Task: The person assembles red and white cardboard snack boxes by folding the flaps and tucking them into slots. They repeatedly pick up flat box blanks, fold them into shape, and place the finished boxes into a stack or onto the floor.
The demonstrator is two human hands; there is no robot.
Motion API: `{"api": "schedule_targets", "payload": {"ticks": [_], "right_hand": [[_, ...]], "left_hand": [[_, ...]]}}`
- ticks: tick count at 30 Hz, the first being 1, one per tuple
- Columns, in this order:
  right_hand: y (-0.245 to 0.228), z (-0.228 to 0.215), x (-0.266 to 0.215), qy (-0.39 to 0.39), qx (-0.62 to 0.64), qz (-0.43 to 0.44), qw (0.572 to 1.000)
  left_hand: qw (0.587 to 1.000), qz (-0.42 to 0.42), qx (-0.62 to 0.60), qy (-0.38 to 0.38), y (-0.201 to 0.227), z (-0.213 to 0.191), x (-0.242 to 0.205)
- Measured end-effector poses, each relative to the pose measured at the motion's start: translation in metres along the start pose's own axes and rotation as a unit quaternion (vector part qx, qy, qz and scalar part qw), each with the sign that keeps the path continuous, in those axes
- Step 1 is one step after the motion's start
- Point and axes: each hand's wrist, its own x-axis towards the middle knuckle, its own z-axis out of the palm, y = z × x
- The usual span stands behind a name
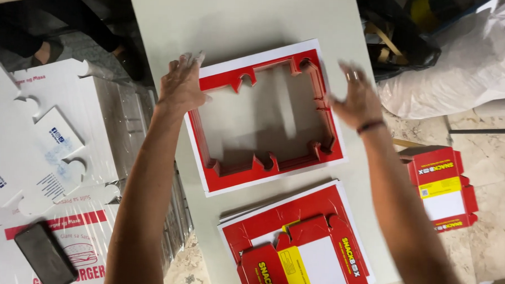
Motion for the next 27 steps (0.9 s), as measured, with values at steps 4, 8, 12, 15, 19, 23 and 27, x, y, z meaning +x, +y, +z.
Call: {"api": "schedule_targets", "payload": {"ticks": [4,8,12,15,19,23,27], "right_hand": [[-0.053,-0.016,0.077,-0.058,-0.156,-0.199,0.966],[-0.055,0.021,0.134,-0.125,-0.266,-0.227,0.928],[-0.055,0.027,0.144,-0.141,-0.321,-0.229,0.908],[-0.060,0.023,0.140,-0.150,-0.331,-0.223,0.905],[-0.070,0.014,0.131,-0.158,-0.311,-0.191,0.917],[-0.107,-0.042,0.091,-0.233,-0.208,-0.074,0.947],[-0.047,-0.047,0.101,-0.123,-0.272,-0.092,0.950]], "left_hand": [[0.999,-0.022,0.012,-0.043,-0.008,0.009,0.013],[0.998,-0.025,0.017,-0.049,-0.017,0.020,0.024],[0.999,-0.007,-0.016,-0.030,-0.022,0.030,0.028],[1.000,0.005,-0.013,-0.022,-0.023,0.031,0.029],[0.999,0.006,-0.023,-0.024,-0.015,0.022,0.024],[1.000,0.026,-0.010,0.000,-0.028,0.038,0.036],[1.000,0.024,0.000,-0.003,-0.020,0.029,0.028]]}}
